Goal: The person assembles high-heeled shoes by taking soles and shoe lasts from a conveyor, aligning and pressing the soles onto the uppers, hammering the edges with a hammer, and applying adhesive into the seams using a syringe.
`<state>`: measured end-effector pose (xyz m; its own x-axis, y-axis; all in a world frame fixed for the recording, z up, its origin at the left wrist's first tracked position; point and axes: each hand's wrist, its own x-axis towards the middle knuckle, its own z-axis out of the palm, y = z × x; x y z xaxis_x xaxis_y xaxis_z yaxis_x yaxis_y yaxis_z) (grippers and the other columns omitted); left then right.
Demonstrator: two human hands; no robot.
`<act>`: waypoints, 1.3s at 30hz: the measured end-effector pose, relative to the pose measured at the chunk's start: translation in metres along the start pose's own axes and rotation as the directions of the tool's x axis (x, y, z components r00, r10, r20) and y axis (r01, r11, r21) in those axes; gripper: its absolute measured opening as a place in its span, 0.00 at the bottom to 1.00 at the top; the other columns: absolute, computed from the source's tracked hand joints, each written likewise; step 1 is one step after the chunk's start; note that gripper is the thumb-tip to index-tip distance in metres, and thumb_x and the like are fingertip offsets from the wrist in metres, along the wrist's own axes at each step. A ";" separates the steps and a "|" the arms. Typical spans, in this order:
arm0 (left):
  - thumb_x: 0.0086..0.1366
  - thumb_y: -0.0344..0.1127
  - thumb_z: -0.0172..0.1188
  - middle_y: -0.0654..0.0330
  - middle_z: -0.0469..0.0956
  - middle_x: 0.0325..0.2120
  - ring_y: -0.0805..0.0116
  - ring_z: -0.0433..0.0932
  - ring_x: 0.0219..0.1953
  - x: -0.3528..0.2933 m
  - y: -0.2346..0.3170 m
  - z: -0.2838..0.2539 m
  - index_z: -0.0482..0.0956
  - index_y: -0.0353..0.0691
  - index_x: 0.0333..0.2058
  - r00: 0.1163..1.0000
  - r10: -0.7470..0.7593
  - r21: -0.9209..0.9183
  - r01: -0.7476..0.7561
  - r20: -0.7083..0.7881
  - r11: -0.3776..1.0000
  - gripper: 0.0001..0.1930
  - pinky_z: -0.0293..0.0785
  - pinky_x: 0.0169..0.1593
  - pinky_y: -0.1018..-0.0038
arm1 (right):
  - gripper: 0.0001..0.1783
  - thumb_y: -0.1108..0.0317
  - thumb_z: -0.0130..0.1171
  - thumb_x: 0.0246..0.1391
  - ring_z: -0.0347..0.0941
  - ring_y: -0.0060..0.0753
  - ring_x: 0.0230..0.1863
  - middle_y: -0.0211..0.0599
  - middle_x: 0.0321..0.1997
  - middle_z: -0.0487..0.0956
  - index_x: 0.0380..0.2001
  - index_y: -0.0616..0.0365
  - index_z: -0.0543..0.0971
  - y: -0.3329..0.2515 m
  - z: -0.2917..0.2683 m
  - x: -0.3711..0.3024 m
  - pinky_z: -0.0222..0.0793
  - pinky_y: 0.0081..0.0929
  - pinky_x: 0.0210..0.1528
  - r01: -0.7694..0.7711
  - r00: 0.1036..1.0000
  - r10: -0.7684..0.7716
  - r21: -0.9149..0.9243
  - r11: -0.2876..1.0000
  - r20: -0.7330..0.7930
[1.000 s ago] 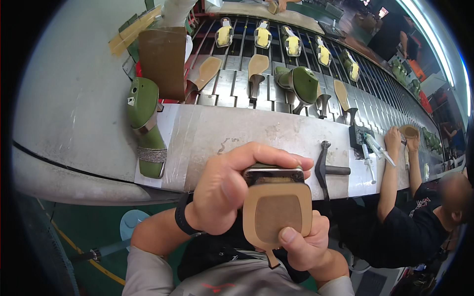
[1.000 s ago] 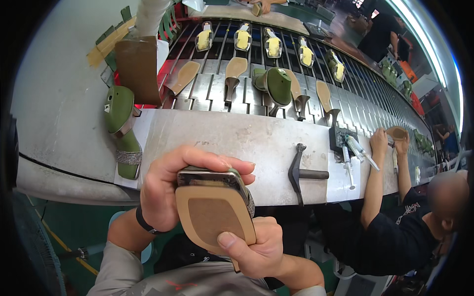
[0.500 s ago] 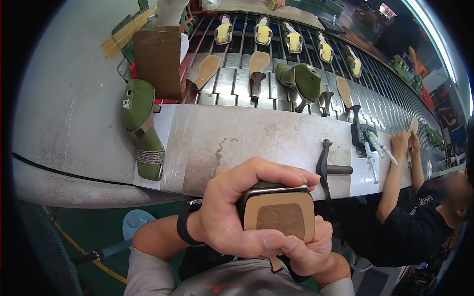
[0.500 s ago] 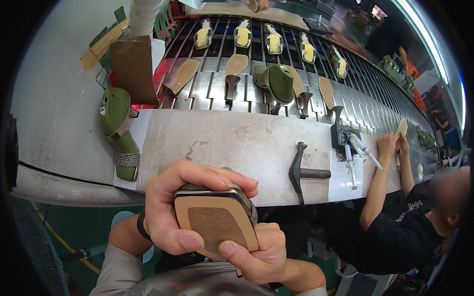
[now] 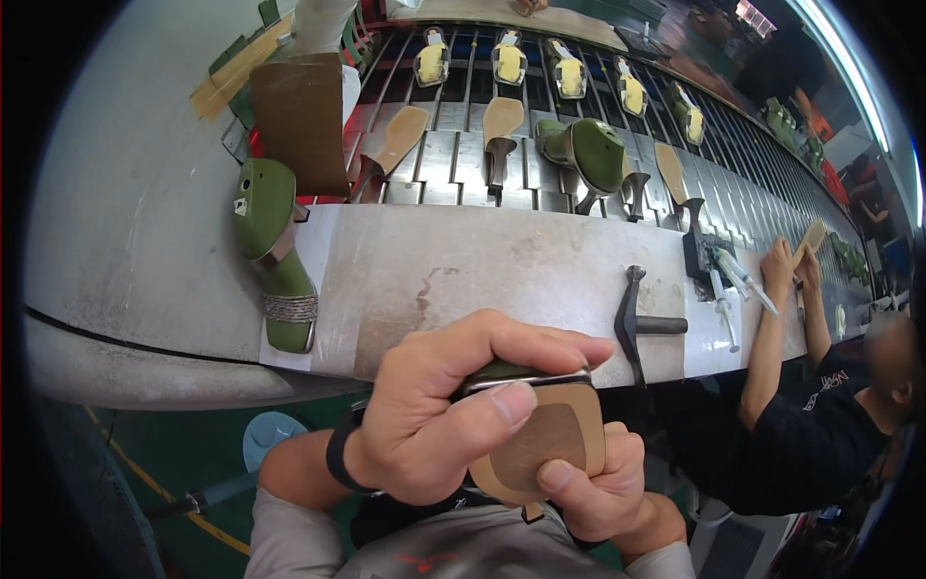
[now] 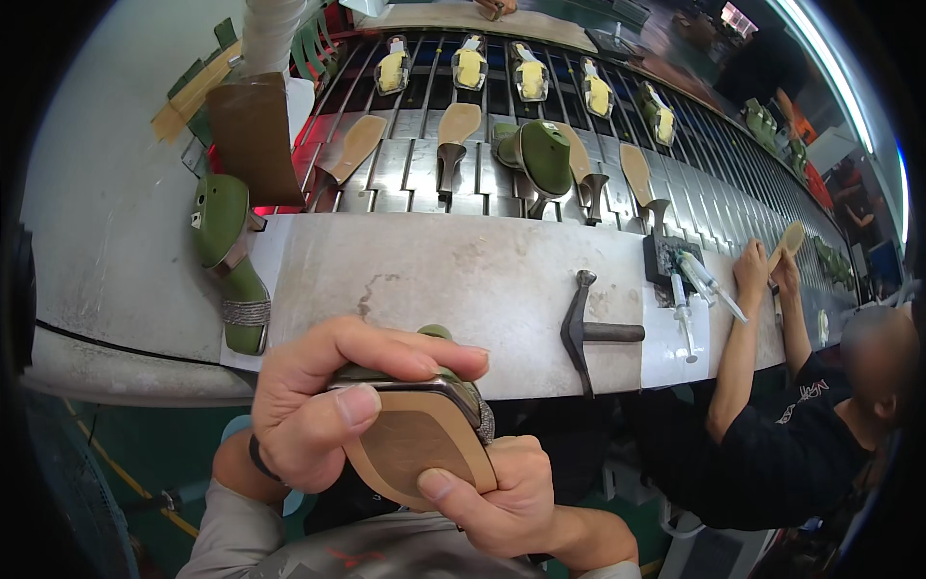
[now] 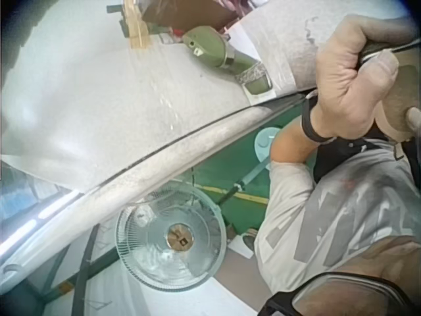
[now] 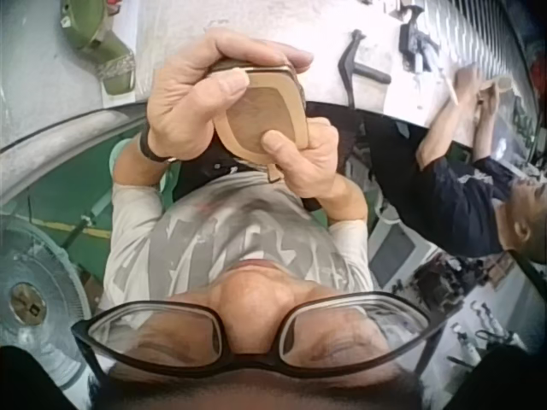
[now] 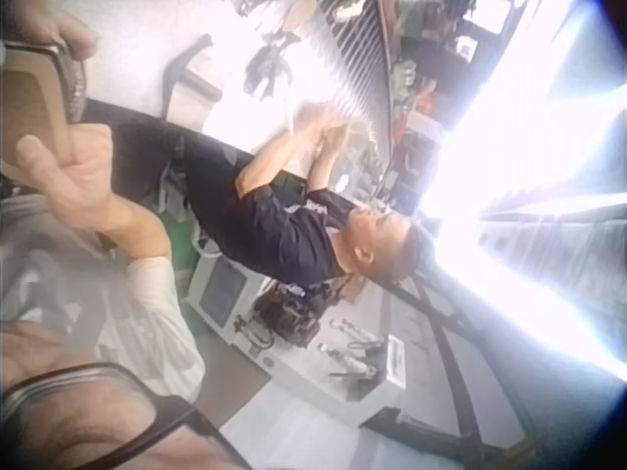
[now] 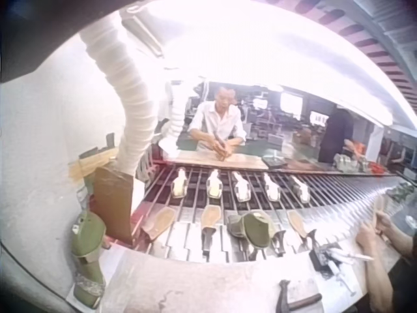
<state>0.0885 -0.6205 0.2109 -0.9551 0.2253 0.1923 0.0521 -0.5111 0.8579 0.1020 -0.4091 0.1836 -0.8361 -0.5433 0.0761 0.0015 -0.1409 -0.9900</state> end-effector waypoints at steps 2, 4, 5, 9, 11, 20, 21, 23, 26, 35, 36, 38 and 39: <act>0.69 0.31 0.56 0.30 0.79 0.55 0.51 0.83 0.56 0.000 0.013 0.003 0.77 0.27 0.49 0.998 -0.028 0.148 0.035 -0.051 0.988 0.14 0.79 0.60 0.60 | 0.18 0.71 0.63 0.66 0.71 0.18 0.15 0.29 0.14 0.76 0.19 0.62 0.79 -0.001 0.002 0.000 0.61 0.23 0.18 -0.008 1.000 0.008 -0.006 1.000 0.008; 0.71 0.34 0.56 0.30 0.79 0.54 0.52 0.83 0.55 -0.003 0.020 0.008 0.77 0.27 0.48 0.996 -0.048 0.211 0.062 -0.069 0.975 0.15 0.79 0.60 0.60 | 0.19 0.71 0.63 0.66 0.70 0.18 0.15 0.29 0.14 0.75 0.19 0.62 0.78 -0.002 0.002 0.001 0.61 0.23 0.18 -0.014 1.000 0.014 -0.009 1.000 0.024; 0.73 0.38 0.56 0.31 0.80 0.54 0.52 0.84 0.54 -0.004 0.022 0.009 0.78 0.27 0.47 0.994 -0.067 0.266 0.087 -0.085 0.960 0.16 0.79 0.61 0.60 | 0.18 0.71 0.63 0.66 0.72 0.18 0.16 0.30 0.15 0.77 0.20 0.63 0.79 -0.003 0.002 -0.001 0.64 0.23 0.19 -0.026 0.999 0.027 -0.028 0.999 0.037; 0.77 0.53 0.52 0.28 0.76 0.58 0.48 0.80 0.60 0.011 0.014 -0.002 0.75 0.27 0.52 0.995 -0.101 0.140 0.098 0.018 0.985 0.28 0.74 0.65 0.55 | 0.16 0.69 0.61 0.68 0.80 0.21 0.23 0.37 0.22 0.84 0.27 0.67 0.83 -0.019 0.000 0.004 0.74 0.22 0.25 -0.185 0.983 0.184 0.131 0.974 0.025; 0.80 0.59 0.44 0.25 0.69 0.64 0.39 0.70 0.68 0.018 -0.008 -0.013 0.72 0.27 0.57 0.998 -0.033 -0.195 0.044 0.061 0.980 0.33 0.67 0.70 0.49 | 0.15 0.68 0.59 0.70 0.84 0.27 0.32 0.46 0.32 0.87 0.39 0.74 0.84 -0.025 -0.008 0.011 0.81 0.24 0.34 -0.303 0.951 0.309 0.274 0.913 0.025; 0.80 0.62 0.41 0.25 0.65 0.66 0.36 0.67 0.70 0.033 -0.021 -0.024 0.71 0.27 0.61 0.985 0.078 -0.069 -0.068 0.155 0.995 0.37 0.66 0.71 0.47 | 0.19 0.65 0.58 0.71 0.84 0.33 0.33 0.52 0.37 0.87 0.48 0.78 0.81 -0.029 -0.019 0.021 0.83 0.27 0.36 -0.272 0.960 0.278 0.360 0.892 0.037; 0.79 0.65 0.41 0.25 0.66 0.66 0.38 0.68 0.70 0.034 -0.023 -0.025 0.71 0.27 0.60 0.981 0.097 -0.029 -0.093 0.166 0.995 0.39 0.67 0.71 0.47 | 0.19 0.66 0.58 0.71 0.84 0.33 0.33 0.52 0.38 0.87 0.48 0.78 0.81 -0.027 -0.019 0.021 0.83 0.27 0.36 -0.252 0.965 0.262 0.361 0.898 0.024; 0.77 0.66 0.42 0.26 0.66 0.66 0.39 0.69 0.69 0.035 -0.026 -0.025 0.71 0.27 0.61 0.981 0.112 -0.016 -0.111 0.160 0.994 0.40 0.67 0.70 0.48 | 0.19 0.66 0.58 0.71 0.85 0.33 0.33 0.52 0.38 0.87 0.48 0.78 0.81 -0.026 -0.016 0.021 0.83 0.28 0.36 -0.233 0.969 0.247 0.362 0.902 0.009; 0.76 0.67 0.45 0.27 0.68 0.65 0.40 0.71 0.68 0.035 -0.027 -0.025 0.72 0.27 0.61 0.979 0.135 0.027 -0.141 0.152 0.990 0.41 0.69 0.69 0.49 | 0.19 0.66 0.59 0.71 0.85 0.33 0.34 0.52 0.38 0.87 0.48 0.78 0.81 -0.026 -0.014 0.022 0.83 0.27 0.36 -0.202 0.974 0.225 0.318 0.926 -0.038; 0.80 0.59 0.46 0.37 0.73 0.64 0.53 0.75 0.65 0.055 -0.017 -0.033 0.73 0.26 0.63 0.986 0.085 0.143 -0.106 0.145 0.984 0.35 0.72 0.68 0.59 | 0.23 0.58 0.58 0.72 0.84 0.34 0.28 0.49 0.34 0.85 0.50 0.76 0.78 -0.033 -0.022 0.036 0.83 0.28 0.29 -0.224 0.965 0.255 0.309 0.924 -0.065; 0.80 0.58 0.45 0.40 0.73 0.65 0.56 0.76 0.65 0.060 -0.018 -0.035 0.72 0.26 0.64 0.985 0.062 0.116 -0.081 0.161 0.990 0.35 0.72 0.68 0.61 | 0.23 0.58 0.58 0.72 0.84 0.34 0.28 0.49 0.34 0.85 0.50 0.76 0.78 -0.033 -0.024 0.040 0.83 0.28 0.29 -0.227 0.963 0.260 0.307 0.924 -0.068; 0.80 0.56 0.47 0.43 0.74 0.65 0.59 0.76 0.65 0.066 -0.019 -0.039 0.71 0.26 0.64 0.982 0.079 0.113 -0.099 0.173 0.989 0.34 0.71 0.68 0.64 | 0.23 0.59 0.57 0.73 0.83 0.34 0.28 0.50 0.35 0.85 0.50 0.76 0.78 -0.032 -0.032 0.046 0.83 0.29 0.29 -0.250 0.960 0.279 0.384 0.889 -0.022; 0.81 0.50 0.49 0.49 0.79 0.58 0.65 0.78 0.59 0.069 -0.020 -0.040 0.73 0.27 0.63 0.975 0.140 0.140 -0.164 0.171 0.976 0.29 0.73 0.64 0.69 | 0.23 0.59 0.56 0.73 0.84 0.35 0.28 0.52 0.36 0.85 0.50 0.77 0.78 -0.032 -0.038 0.048 0.84 0.29 0.29 -0.252 0.963 0.271 0.371 0.894 0.003</act>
<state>0.0098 -0.6278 0.1882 -0.8744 0.2902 0.3889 0.2486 -0.4204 0.8726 0.0415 -0.3994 0.2141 -0.8031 -0.5633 -0.1944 0.4160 -0.2963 -0.8598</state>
